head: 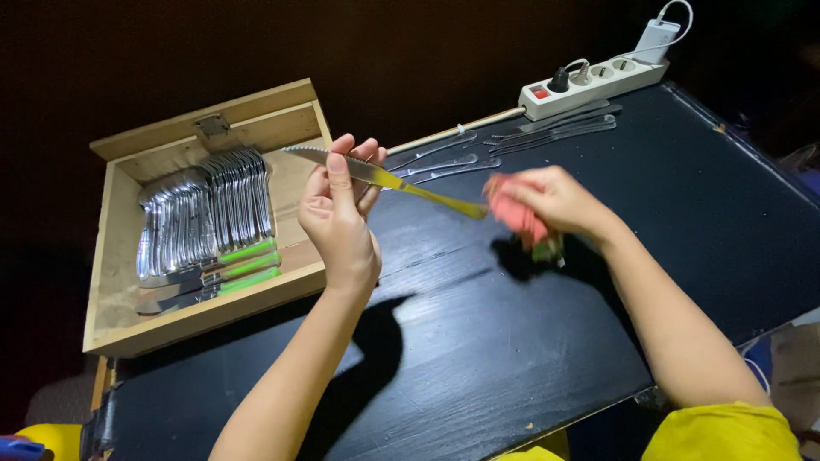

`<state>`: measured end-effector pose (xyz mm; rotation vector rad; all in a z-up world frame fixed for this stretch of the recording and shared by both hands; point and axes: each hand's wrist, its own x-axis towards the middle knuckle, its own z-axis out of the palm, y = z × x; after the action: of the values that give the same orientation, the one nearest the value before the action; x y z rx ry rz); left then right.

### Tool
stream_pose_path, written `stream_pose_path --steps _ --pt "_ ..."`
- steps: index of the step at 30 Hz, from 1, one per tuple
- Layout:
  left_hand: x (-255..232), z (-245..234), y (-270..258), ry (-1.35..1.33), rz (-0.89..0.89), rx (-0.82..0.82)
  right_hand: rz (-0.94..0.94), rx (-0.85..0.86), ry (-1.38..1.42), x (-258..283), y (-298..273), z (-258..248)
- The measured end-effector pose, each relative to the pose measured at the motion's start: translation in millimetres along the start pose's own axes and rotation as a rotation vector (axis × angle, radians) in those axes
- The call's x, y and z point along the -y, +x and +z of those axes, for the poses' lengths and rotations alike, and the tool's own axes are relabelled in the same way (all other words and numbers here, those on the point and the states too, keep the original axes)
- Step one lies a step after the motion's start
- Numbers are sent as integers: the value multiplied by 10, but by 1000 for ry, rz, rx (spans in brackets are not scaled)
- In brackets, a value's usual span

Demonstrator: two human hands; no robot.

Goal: Cleaning metal knives with a cloth and organizing them into a wooden storage box.

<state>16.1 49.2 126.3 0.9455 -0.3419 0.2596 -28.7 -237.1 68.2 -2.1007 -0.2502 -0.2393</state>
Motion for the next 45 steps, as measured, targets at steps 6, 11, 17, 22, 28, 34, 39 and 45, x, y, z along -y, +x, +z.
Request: stream_pose_path --steps 6,11,17,22,28,34,39,45 --pt "496 42 -233 55 -230 152 -100 -74 -808 -382 351 173" --pt "905 -168 -283 235 -431 164 52 -18 -962 -653 489 247" --pt "1458 -546 -313 945 -260 347 113 43 -1005 -582 448 246" --pt "1417 -522 -330 1399 34 398 214 163 -1053 -595 328 143" --pt "1518 -580 -280 1628 90 390 404 311 -969 -192 105 89" --pt "1280 -438 -346 1530 142 388 367 176 -281 581 -155 147" --pt "756 -18 -665 553 -56 525 139 97 175 553 -197 542" --pt "978 -108 -682 240 -424 424 232 -353 467 -355 45 126"
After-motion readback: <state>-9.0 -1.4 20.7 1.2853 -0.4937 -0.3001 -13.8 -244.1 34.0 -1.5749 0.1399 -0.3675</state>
